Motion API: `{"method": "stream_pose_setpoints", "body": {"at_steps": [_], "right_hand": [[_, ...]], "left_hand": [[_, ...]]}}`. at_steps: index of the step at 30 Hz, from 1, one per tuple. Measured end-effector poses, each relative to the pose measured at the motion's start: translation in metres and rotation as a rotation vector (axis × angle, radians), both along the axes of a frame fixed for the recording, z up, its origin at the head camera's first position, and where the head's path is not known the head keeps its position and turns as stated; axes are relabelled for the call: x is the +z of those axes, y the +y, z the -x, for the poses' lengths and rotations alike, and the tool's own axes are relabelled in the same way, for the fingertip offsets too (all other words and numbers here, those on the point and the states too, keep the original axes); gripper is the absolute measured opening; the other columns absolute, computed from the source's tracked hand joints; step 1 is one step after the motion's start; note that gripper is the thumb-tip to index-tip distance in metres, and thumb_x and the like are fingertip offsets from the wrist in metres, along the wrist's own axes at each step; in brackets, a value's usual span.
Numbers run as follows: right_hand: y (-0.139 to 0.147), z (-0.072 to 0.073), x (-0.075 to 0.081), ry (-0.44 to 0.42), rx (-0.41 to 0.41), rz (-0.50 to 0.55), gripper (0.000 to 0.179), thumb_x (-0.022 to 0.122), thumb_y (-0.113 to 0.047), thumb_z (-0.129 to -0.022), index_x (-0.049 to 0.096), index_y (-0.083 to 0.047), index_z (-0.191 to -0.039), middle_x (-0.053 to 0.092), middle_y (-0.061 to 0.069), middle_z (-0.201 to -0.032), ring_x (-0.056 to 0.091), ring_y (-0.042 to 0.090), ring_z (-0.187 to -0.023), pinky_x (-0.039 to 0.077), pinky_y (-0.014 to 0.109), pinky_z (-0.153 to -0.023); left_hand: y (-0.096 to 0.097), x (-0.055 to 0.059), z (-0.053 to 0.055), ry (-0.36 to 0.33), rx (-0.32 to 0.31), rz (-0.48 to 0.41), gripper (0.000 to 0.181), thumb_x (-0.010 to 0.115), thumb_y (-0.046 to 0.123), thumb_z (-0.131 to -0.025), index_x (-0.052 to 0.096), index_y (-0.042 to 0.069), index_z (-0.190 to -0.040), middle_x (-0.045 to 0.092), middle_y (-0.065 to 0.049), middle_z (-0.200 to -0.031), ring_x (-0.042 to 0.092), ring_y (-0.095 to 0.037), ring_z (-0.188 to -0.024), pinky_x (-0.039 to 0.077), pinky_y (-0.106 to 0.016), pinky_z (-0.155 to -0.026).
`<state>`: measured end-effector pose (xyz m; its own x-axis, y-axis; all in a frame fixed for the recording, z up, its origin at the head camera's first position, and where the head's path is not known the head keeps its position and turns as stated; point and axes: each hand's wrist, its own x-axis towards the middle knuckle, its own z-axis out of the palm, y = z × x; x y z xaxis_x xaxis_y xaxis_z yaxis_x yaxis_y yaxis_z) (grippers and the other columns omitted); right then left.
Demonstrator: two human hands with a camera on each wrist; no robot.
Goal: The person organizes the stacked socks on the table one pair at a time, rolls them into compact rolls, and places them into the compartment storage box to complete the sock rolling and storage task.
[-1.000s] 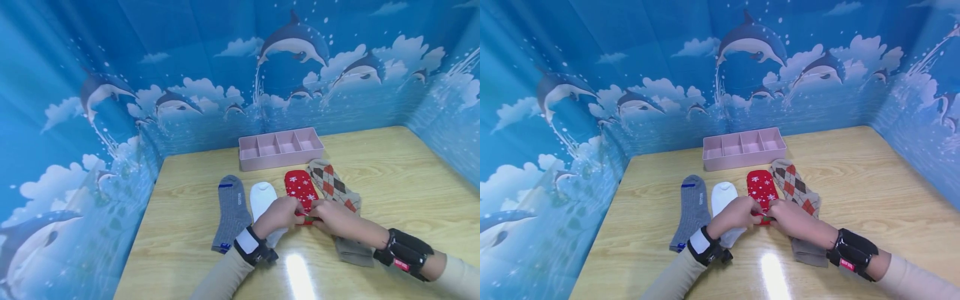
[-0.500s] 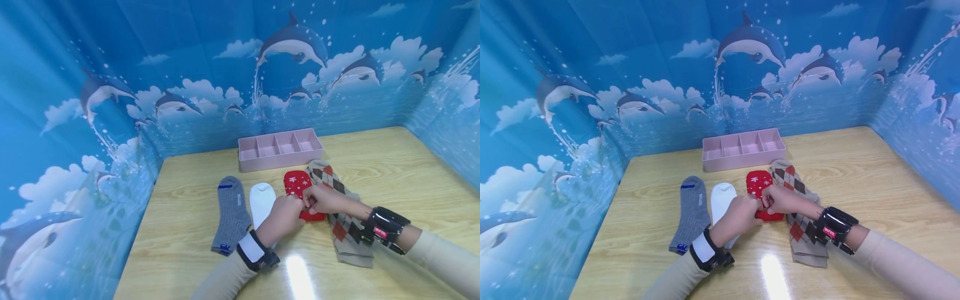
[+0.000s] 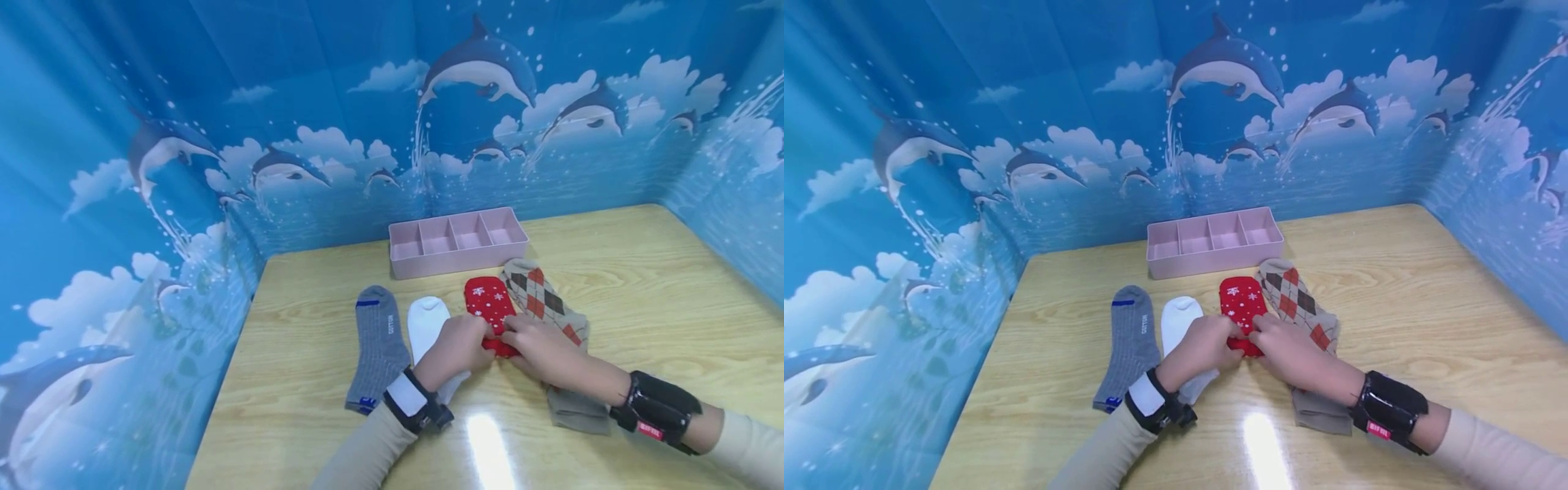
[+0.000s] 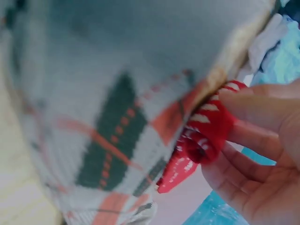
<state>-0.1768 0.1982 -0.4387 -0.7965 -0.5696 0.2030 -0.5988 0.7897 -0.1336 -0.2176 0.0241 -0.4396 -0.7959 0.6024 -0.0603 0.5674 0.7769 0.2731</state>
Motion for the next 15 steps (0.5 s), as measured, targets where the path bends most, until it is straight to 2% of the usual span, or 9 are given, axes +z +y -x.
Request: {"method": "stream_pose_setpoints", "body": {"at_steps": [3, 5, 11, 15], "right_hand": [[0.0, 0.001, -0.003, 0.018, -0.002, 0.002, 0.025, 0.089, -0.011, -0.074, 0.075, -0.005, -0.094, 0.059, 0.002, -0.089, 0.053, 0.012, -0.078, 0.052, 0.03, -0.068], [0.0, 0.002, -0.005, -0.001, -0.014, 0.009, 0.024, 0.089, -0.01, -0.074, 0.075, -0.005, -0.094, 0.06, 0.002, -0.089, 0.055, 0.013, -0.078, 0.052, 0.03, -0.067], [-0.003, 0.012, -0.001, -0.136, -0.057, 0.007, 0.024, 0.088, -0.01, -0.073, 0.077, -0.004, -0.093, 0.067, 0.003, -0.084, 0.06, 0.012, -0.076, 0.054, 0.029, -0.067], [-0.004, 0.02, 0.005, -0.228, -0.066, 0.009, 0.022, 0.088, -0.009, -0.072, 0.078, -0.005, -0.092, 0.067, -0.001, -0.078, 0.056, 0.008, -0.072, 0.051, 0.026, -0.065]], "left_hand": [[-0.001, 0.0, 0.002, -0.007, -0.008, 0.004, 0.031, 0.076, 0.026, -0.088, 0.061, 0.021, -0.061, 0.049, 0.011, -0.056, 0.047, -0.006, -0.059, 0.035, -0.021, -0.052], [0.0, 0.0, 0.002, -0.001, -0.011, 0.02, 0.03, 0.076, 0.027, -0.089, 0.062, 0.022, -0.062, 0.053, 0.012, -0.061, 0.049, -0.006, -0.061, 0.036, -0.021, -0.053], [0.003, 0.002, -0.003, 0.061, -0.022, 0.104, 0.017, 0.079, 0.031, -0.087, 0.072, 0.017, -0.08, 0.062, 0.005, -0.08, 0.053, -0.007, -0.066, 0.04, -0.022, -0.056], [0.004, 0.0, -0.005, 0.113, -0.033, 0.132, 0.02, 0.083, 0.03, -0.083, 0.076, 0.016, -0.096, 0.066, 0.003, -0.091, 0.057, -0.008, -0.073, 0.043, -0.021, -0.062]]}}
